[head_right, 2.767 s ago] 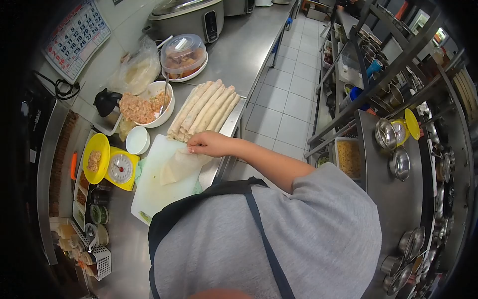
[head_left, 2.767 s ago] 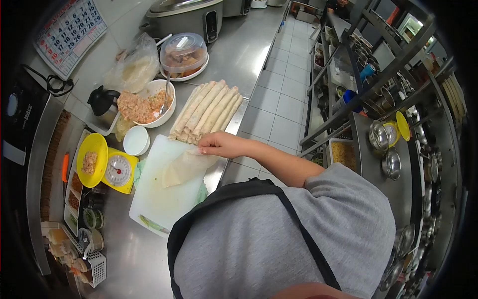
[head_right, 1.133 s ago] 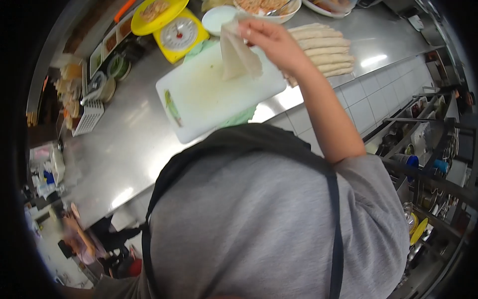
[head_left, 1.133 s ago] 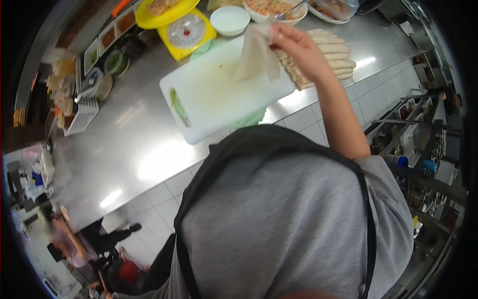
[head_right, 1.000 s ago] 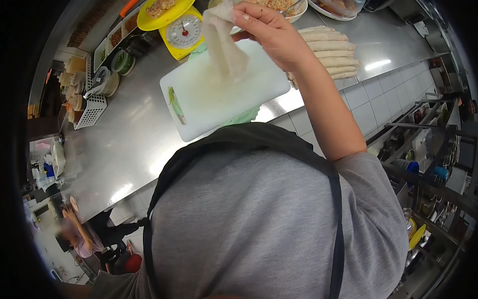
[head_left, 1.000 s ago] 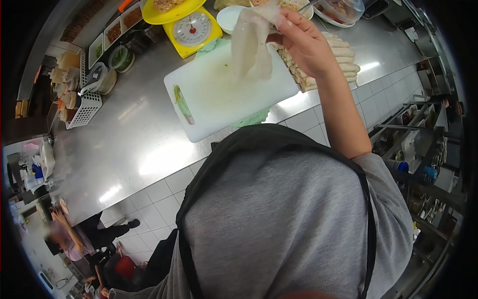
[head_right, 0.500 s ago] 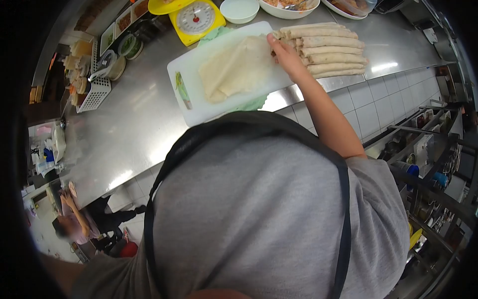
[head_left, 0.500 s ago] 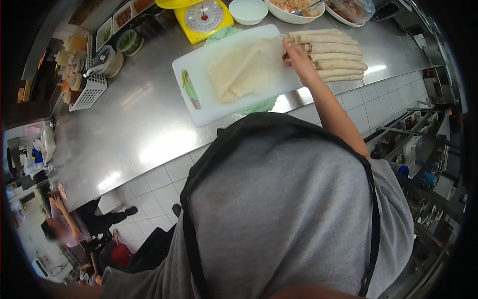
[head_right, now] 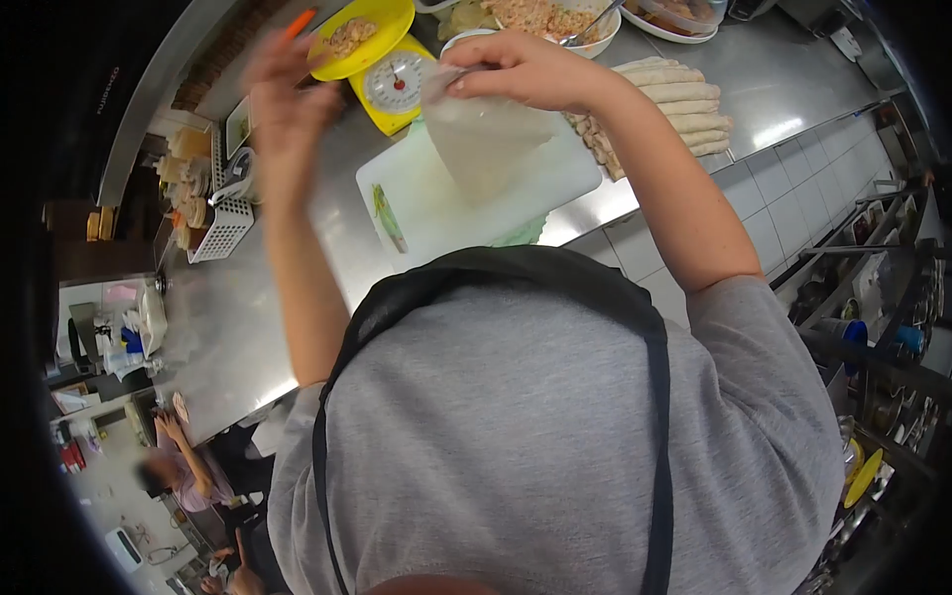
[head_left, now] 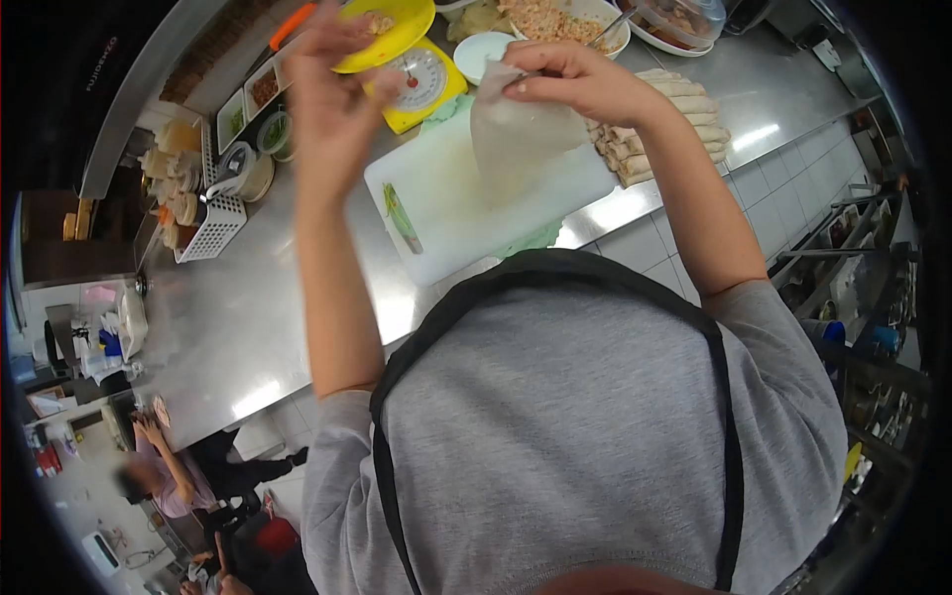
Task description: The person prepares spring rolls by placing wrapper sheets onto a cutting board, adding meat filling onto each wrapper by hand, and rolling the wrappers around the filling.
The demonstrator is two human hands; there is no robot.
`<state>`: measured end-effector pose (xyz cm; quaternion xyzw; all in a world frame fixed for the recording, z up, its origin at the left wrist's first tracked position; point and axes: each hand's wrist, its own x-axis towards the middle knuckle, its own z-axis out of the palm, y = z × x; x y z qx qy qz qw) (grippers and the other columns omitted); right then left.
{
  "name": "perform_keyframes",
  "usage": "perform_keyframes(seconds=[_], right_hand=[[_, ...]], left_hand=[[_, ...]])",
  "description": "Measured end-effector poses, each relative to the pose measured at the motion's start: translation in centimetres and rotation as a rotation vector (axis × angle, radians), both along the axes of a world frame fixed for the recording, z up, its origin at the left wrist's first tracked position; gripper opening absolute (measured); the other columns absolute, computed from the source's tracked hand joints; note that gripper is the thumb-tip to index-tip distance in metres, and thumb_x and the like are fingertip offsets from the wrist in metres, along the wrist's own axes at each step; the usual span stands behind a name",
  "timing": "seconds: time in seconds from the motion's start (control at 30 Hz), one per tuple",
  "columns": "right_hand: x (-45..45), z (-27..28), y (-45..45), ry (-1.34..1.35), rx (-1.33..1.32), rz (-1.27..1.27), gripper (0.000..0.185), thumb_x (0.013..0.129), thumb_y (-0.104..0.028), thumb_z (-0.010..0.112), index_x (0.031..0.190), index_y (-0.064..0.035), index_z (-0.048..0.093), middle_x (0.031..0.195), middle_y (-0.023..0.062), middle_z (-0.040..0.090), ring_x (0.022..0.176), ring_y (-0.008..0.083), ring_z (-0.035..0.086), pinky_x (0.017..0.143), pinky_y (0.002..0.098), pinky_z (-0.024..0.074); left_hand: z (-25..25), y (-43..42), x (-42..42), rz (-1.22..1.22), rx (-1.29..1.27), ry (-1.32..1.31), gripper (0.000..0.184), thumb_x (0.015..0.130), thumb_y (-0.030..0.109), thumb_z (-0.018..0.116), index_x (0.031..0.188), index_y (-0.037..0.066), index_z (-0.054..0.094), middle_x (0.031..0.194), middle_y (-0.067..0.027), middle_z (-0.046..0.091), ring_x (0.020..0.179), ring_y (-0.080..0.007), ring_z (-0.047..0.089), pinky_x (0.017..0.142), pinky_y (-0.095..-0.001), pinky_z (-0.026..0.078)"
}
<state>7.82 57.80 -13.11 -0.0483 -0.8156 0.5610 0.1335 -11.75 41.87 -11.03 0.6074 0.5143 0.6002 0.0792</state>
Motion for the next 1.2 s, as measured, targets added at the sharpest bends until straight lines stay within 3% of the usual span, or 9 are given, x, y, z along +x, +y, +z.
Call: perform_keyframes(seconds=[0.17,0.27,0.4,0.47,0.57,0.7,0.8,0.93,1.2], right_hand=[[-1.0,4.2,0.6,0.029,0.168,0.219,0.021,0.088,-0.013,0.059,0.104,-0.0002,0.062,0.098,-0.0007,0.054,0.094,0.0065,0.052,0.085,0.0222,0.0409],[-1.0,4.5,1.9,0.024,0.134,0.096,0.022,0.088,-0.012,0.059,0.107,-0.0021,0.062,0.106,-0.0006,0.057,0.1,0.0075,0.052,0.088,0.0225,0.0405],[-0.6,1.7,4.6,0.055,0.006,-0.122,0.024,0.089,-0.012,0.058,0.112,-0.0051,0.062,0.114,0.0015,0.058,0.104,0.0103,0.052,0.092,0.0265,0.0399],[0.4,1.8,4.1,0.229,0.35,-0.099,0.026,0.087,-0.008,0.058,0.112,-0.0042,0.063,0.117,0.0039,0.056,0.111,0.0137,0.049,0.095,0.0289,0.0385],[2.9,-1.0,2.5,0.188,0.246,-0.13,0.023,0.083,-0.002,0.056,0.104,-0.0051,0.065,0.122,0.0053,0.053,0.118,0.0181,0.046,0.098,0.0316,0.0369],[5.9,-9.1,0.6,-0.198,0.66,-0.108,0.02,0.077,0.003,0.058,0.091,-0.008,0.066,0.123,0.0073,0.052,0.113,0.027,0.049,0.097,0.0365,0.039],[7.1,-12.7,-1.5,-0.234,0.714,-0.248,0.018,0.077,0.0,0.059,0.091,-0.0099,0.066,0.109,0.0067,0.057,0.108,0.0265,0.05,0.092,0.035,0.0415],[6.2,-11.4,-1.9,-0.328,0.582,-0.317,0.016,0.074,0.0,0.063,0.089,-0.0063,0.063,0.101,0.0083,0.055,0.099,0.028,0.053,0.087,0.0362,0.0429],[4.5,-12.8,-2.6,-0.342,0.614,-0.18,0.018,0.073,-0.015,0.07,0.087,-0.0104,0.058,0.093,0.0052,0.054,0.095,0.0262,0.054,0.08,0.0377,0.0447]], left_hand=[[-10.7,4.5,-0.8,-0.487,-0.609,-0.371,0.101,0.076,0.059,0.063,0.147,0.012,0.01,0.144,-0.01,0.033,0.136,-0.0231,0.024,0.11,-0.0364,0.019],[-11.7,3.5,1.7,-0.588,-0.731,-0.816,0.081,0.083,0.046,0.063,0.144,0.01,0.024,0.137,-0.0101,0.043,0.128,-0.02,0.038,0.105,-0.0338,0.028],[-12.1,2.2,-0.5,-0.6,-0.698,-0.82,0.052,0.087,0.027,0.063,0.132,0.007,0.044,0.12,-0.0053,0.054,0.107,-0.0136,0.053,0.094,-0.0281,0.038],[-11.4,1.4,-2.1,-0.385,-0.395,-0.692,0.033,0.086,0.01,0.063,0.117,0.004,0.055,0.104,0.0007,0.058,0.088,-0.0081,0.056,0.084,-0.0246,0.043],[-8.1,-1.8,-1.4,-0.069,-0.267,-0.494,0.033,0.083,0.004,0.065,0.115,0.005,0.056,0.096,0.0014,0.058,0.085,-0.0085,0.054,0.081,-0.0269,0.044],[-11.3,-5.3,0.0,0.011,-0.487,-0.013,0.047,0.076,-0.002,0.066,0.12,0.007,0.053,0.084,-0.0025,0.057,0.081,-0.0125,0.054,0.081,-0.0277,0.043],[-16.3,-7.4,1.3,-0.083,-0.688,0.204,0.053,0.073,-0.001,0.069,0.122,0.008,0.053,0.081,-0.0051,0.057,0.08,-0.0161,0.055,0.081,-0.03,0.044],[-16.0,-7.3,3.0,0.02,-0.695,0.009,0.053,0.071,0.005,0.072,0.121,0.01,0.054,0.087,-0.0061,0.058,0.085,-0.0205,0.056,0.084,-0.0342,0.042],[-18.5,-5.4,2.5,0.198,-0.541,0.508,0.025,0.072,0.027,0.072,0.089,0.01,0.063,0.089,-0.002,0.056,0.091,-0.0224,0.051,0.083,-0.0347,0.034]])
